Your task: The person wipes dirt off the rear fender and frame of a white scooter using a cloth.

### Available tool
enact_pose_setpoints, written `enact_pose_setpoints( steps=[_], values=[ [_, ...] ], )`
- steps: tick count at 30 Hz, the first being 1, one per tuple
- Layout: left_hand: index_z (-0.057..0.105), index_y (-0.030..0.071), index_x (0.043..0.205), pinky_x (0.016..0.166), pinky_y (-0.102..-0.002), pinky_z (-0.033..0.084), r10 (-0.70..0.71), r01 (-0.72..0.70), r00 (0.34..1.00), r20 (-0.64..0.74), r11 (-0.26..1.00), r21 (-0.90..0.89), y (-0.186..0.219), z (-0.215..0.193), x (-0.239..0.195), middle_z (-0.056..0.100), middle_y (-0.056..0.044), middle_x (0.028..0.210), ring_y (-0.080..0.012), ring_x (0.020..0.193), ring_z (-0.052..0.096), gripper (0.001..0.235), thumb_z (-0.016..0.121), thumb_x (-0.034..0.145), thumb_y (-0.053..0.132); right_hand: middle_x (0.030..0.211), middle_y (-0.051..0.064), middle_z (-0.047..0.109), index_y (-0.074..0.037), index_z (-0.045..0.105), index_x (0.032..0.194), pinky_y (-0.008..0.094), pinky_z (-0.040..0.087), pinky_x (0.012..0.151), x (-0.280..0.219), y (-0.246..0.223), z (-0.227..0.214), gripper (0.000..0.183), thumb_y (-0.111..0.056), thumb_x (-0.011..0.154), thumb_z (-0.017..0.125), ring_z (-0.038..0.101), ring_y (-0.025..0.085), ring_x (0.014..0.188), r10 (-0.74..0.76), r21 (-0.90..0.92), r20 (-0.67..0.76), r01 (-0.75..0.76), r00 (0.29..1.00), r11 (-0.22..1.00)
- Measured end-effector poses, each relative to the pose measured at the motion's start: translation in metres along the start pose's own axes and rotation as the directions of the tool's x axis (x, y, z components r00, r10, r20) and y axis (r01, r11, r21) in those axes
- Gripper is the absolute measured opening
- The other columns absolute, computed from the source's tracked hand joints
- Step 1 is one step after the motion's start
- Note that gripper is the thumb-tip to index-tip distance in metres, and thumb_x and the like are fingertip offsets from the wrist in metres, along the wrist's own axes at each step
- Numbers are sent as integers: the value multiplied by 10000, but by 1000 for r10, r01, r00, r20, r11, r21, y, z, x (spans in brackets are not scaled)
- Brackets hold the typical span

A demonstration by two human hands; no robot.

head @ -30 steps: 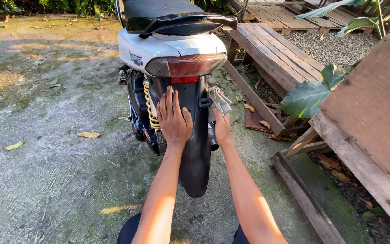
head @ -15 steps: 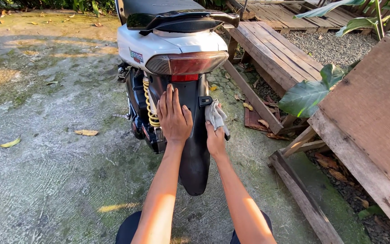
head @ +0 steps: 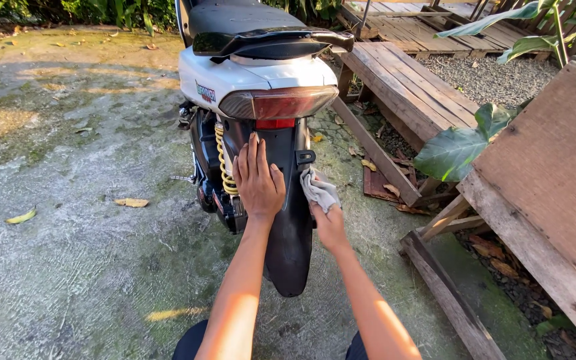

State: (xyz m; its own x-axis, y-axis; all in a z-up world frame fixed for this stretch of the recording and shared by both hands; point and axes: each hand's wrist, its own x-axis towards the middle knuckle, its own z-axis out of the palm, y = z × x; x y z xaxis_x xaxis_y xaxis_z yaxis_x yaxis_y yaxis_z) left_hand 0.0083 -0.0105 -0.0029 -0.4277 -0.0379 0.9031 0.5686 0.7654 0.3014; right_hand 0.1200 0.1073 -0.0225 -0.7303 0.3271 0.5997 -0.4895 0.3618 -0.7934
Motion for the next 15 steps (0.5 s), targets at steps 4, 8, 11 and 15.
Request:
enact_pose_setpoints(
  steps=[4,8,11,15],
  values=[
    [536,110,1531,1262,-458,286,-11,11,1000,-1,1000,9,0,2,-2,449,-86,1642,-255,1488,433,512,386,1057,229,1248,65,656,-61,662,1275,437,482,1010,14,30,-16,357,-179,939,675,610,171,1140,405,151,-117,-387,907,910],
    [537,108,1532,1269,-468,287,-2,2,1000,-6,1000,-10,-2,4,-2,444,-91,1645,-260,1495,429,514,397,1051,221,1353,197,589,-6,538,1390,468,499,997,59,19,-12,471,-222,986,648,571,267,1239,363,236,-323,-297,874,925],
    [527,103,1534,1276,-475,280,-13,12,1000,-9,999,-53,-1,2,0,421,-99,1658,-271,1509,409,500,384,1067,208,1514,235,465,-15,419,1504,508,372,1137,100,1,6,484,-167,1059,531,418,355,1408,33,65,-202,-21,979,998],
    [496,93,1540,1284,-486,280,-9,9,1000,0,996,-89,-1,0,3,390,-115,1666,-276,1528,375,475,350,1098,187,1382,205,575,-147,508,1393,558,451,1040,131,41,37,432,-378,1038,598,506,443,1295,110,-308,-147,-151,983,939]
  ],
)
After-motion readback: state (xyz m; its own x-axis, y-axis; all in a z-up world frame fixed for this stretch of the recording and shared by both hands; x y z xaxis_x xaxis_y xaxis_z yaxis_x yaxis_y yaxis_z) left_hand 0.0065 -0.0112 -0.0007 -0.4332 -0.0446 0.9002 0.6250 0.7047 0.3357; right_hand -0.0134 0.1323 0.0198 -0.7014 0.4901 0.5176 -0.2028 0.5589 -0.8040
